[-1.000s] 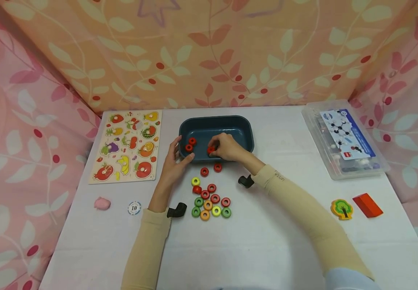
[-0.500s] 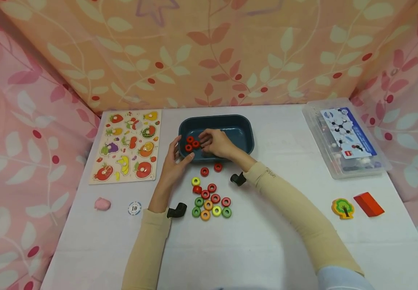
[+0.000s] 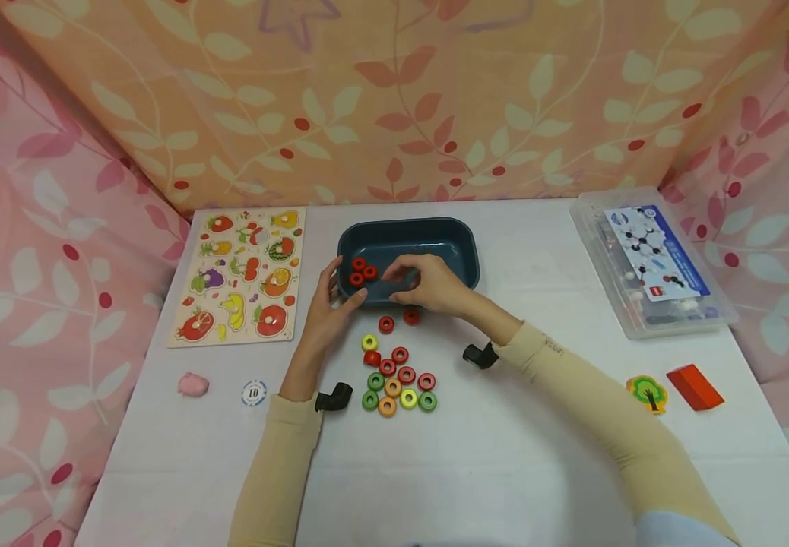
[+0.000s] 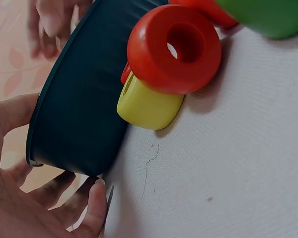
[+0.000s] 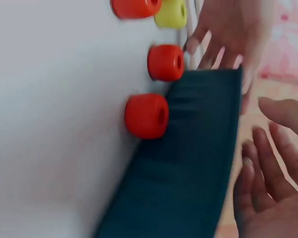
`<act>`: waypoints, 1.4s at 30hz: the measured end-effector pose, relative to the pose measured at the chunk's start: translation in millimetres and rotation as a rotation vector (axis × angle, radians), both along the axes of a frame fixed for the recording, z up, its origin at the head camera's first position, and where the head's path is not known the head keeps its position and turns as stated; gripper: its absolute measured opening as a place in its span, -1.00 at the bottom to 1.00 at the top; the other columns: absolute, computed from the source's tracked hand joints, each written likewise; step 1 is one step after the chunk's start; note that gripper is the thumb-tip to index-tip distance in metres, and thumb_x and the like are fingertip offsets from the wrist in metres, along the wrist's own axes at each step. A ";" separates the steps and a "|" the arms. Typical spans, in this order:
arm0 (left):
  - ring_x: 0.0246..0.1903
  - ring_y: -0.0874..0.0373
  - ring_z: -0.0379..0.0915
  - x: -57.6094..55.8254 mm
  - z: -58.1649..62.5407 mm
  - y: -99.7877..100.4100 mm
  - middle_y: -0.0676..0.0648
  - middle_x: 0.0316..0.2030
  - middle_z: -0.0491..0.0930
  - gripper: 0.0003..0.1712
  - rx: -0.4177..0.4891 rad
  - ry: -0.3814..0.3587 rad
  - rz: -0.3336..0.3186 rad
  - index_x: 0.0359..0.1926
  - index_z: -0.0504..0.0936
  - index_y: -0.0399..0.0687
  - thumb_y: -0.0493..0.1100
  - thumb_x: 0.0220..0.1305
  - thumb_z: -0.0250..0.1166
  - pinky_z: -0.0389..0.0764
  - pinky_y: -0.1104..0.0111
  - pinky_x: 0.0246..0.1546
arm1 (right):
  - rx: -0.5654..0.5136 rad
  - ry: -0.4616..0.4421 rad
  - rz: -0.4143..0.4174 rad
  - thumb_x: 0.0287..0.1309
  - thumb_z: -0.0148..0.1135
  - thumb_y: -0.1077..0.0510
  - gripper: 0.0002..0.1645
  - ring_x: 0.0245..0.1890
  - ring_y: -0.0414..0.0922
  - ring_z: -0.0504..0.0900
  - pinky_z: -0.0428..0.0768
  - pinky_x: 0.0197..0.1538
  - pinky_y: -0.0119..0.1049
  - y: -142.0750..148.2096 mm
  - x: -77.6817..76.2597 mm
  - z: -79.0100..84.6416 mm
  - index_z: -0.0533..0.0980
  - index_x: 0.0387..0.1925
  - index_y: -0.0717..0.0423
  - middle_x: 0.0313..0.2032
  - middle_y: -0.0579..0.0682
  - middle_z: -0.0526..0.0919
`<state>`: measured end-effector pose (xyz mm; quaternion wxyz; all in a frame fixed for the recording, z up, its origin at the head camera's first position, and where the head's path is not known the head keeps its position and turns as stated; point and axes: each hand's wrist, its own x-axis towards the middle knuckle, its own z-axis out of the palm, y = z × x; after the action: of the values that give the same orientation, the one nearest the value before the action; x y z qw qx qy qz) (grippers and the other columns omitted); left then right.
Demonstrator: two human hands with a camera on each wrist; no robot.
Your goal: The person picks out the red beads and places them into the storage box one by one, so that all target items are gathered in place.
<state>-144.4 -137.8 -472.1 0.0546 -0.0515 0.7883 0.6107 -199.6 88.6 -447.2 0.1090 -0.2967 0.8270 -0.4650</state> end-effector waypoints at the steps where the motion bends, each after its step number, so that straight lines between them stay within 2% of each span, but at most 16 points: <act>1: 0.45 -0.19 0.13 1.4 5.3 0.9 -0.19 0.52 0.11 -0.12 0.000 -0.004 -0.003 0.56 0.09 0.15 -0.11 0.34 0.34 0.12 -0.05 0.45 | -0.010 0.019 0.001 0.06 0.51 0.21 -0.66 -0.06 -0.09 0.61 0.62 -0.02 0.00 2.7 3.8 2.6 0.65 -0.09 0.09 -0.10 0.03 0.71; 3: 0.45 -0.22 0.10 4.3 16.3 2.9 -0.22 0.52 0.08 -0.12 0.000 -0.012 -0.007 0.56 0.08 0.06 -0.15 0.35 0.32 0.11 -0.06 0.45 | -0.045 0.043 0.012 0.06 0.51 0.22 -0.69 -0.11 -0.14 0.61 0.61 -0.06 0.03 7.4 11.3 6.8 0.66 -0.11 0.07 -0.14 -0.02 0.72; 4: 0.45 -0.22 0.10 4.3 16.6 2.9 -0.22 0.53 0.08 -0.12 -0.004 -0.008 -0.007 0.56 0.08 0.06 -0.15 0.35 0.32 0.12 -0.07 0.45 | -0.062 0.047 0.022 0.06 0.50 0.23 -0.70 -0.15 -0.17 0.62 0.61 -0.10 0.03 9.3 15.0 8.2 0.67 -0.13 0.05 -0.16 -0.04 0.73; 8: 0.47 -0.17 0.09 -2.5 -0.8 -1.4 -0.13 0.54 0.07 -0.11 -0.004 -0.011 0.003 0.56 0.08 0.25 -0.06 0.34 0.35 0.10 -0.04 0.46 | -0.078 -0.013 0.112 0.08 0.47 0.28 -0.70 -0.32 -0.16 0.66 0.63 -0.24 -0.18 13.5 28.7 4.3 0.67 -0.10 0.11 -0.21 0.06 0.74; 11: 0.47 -0.12 0.11 -6.9 -15.2 -4.9 -0.05 0.54 0.09 -0.11 -0.005 0.001 0.008 0.54 0.10 0.39 0.01 0.31 0.37 0.11 -0.02 0.46 | -0.007 -0.090 0.205 0.07 0.46 0.30 -0.63 -0.37 -0.15 0.66 0.64 -0.27 -0.33 13.6 38.3 -5.3 0.65 -0.03 0.16 -0.14 0.09 0.74; 14: 0.45 -0.10 0.14 -7.9 -19.7 -5.9 -0.04 0.53 0.12 -0.12 -0.014 0.015 0.014 0.52 0.12 0.43 0.04 0.30 0.38 0.14 -0.01 0.45 | 0.070 -0.142 0.268 0.05 0.47 0.30 -0.57 -0.38 -0.16 0.66 0.65 -0.26 -0.36 11.6 46.1 -16.8 0.64 0.01 0.17 -0.09 0.06 0.73; 19: 0.44 -0.12 0.16 -7.7 -20.8 -5.9 -0.06 0.51 0.15 -0.13 -0.020 0.024 0.022 0.51 0.14 0.45 0.06 0.28 0.39 0.16 -0.03 0.44 | 0.129 -0.138 0.268 0.04 0.45 0.31 -0.62 -0.44 -0.23 0.61 0.62 -0.31 -0.38 8.2 52.4 -37.7 0.66 -0.04 0.09 -0.17 -0.07 0.73; 23: 0.44 -0.12 0.17 -7.3 -21.0 -5.7 -0.07 0.51 0.16 -0.13 -0.015 0.026 0.019 0.51 0.14 0.46 0.06 0.28 0.39 0.15 -0.03 0.44 | 0.128 -0.128 0.255 0.00 0.45 0.34 -0.61 -0.46 -0.24 0.59 0.62 -0.31 -0.38 7.5 53.7 -45.4 0.67 -0.07 0.08 -0.18 -0.09 0.73; 26: 0.43 -0.10 0.18 -7.2 -22.0 -5.8 -0.07 0.51 0.17 -0.13 -0.012 0.027 0.019 0.50 0.15 0.47 0.05 0.28 0.39 0.16 -0.02 0.44 | 0.146 -0.110 0.245 0.01 0.47 0.30 -0.60 -0.45 -0.26 0.58 0.61 -0.32 -0.38 7.6 53.1 -44.5 0.66 -0.05 0.07 -0.17 -0.13 0.72; 30: 0.44 -0.09 0.17 -7.1 -21.8 -5.9 -0.05 0.51 0.15 -0.13 -0.009 0.020 0.014 0.51 0.14 0.45 0.05 0.29 0.38 0.15 0.00 0.45 | 0.147 -0.087 0.229 0.03 0.51 0.24 -0.58 -0.45 -0.23 0.57 0.59 -0.33 -0.38 8.6 49.0 -33.8 0.65 -0.01 0.07 -0.17 -0.16 0.70; 36: 0.47 -0.18 0.09 -3.9 -8.5 -2.5 -0.12 0.54 0.07 -0.11 -0.016 -0.005 0.002 0.56 0.08 0.25 -0.06 0.34 0.35 0.11 -0.05 0.46 | 0.041 -0.103 0.201 0.03 0.53 0.20 -0.59 -0.58 -0.04 0.61 0.53 -0.50 -0.36 13.6 34.7 -6.9 0.66 -0.03 0.09 -0.34 -0.05 0.67; 39: 0.46 -0.22 0.09 -2.7 -2.7 -0.5 -0.15 0.54 0.06 -0.10 -0.028 -0.019 0.000 0.57 0.06 0.18 -0.10 0.34 0.34 0.12 -0.07 0.45 | -0.018 -0.091 0.144 0.07 0.52 0.14 -0.62 -0.62 0.08 0.60 0.46 -0.54 -0.36 16.6 23.2 2.9 0.66 -0.04 0.09 -0.25 -0.07 0.70; 42: 0.46 -0.20 0.09 -3.6 -6.8 -1.2 -0.12 0.55 0.06 -0.10 -0.027 -0.030 0.006 0.56 0.07 0.23 -0.07 0.34 0.34 0.11 -0.06 0.46 | -0.058 -0.061 0.076 0.08 0.51 0.13 -0.60 -0.61 0.10 0.60 0.47 -0.52 -0.36 19.9 8.4 5.9 0.65 -0.03 0.11 -0.14 -0.05 0.70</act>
<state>-148.1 -139.0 -478.9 0.0638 -0.0635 0.7954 0.5993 -191.2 108.5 -441.3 0.1431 -0.3168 0.7974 -0.4932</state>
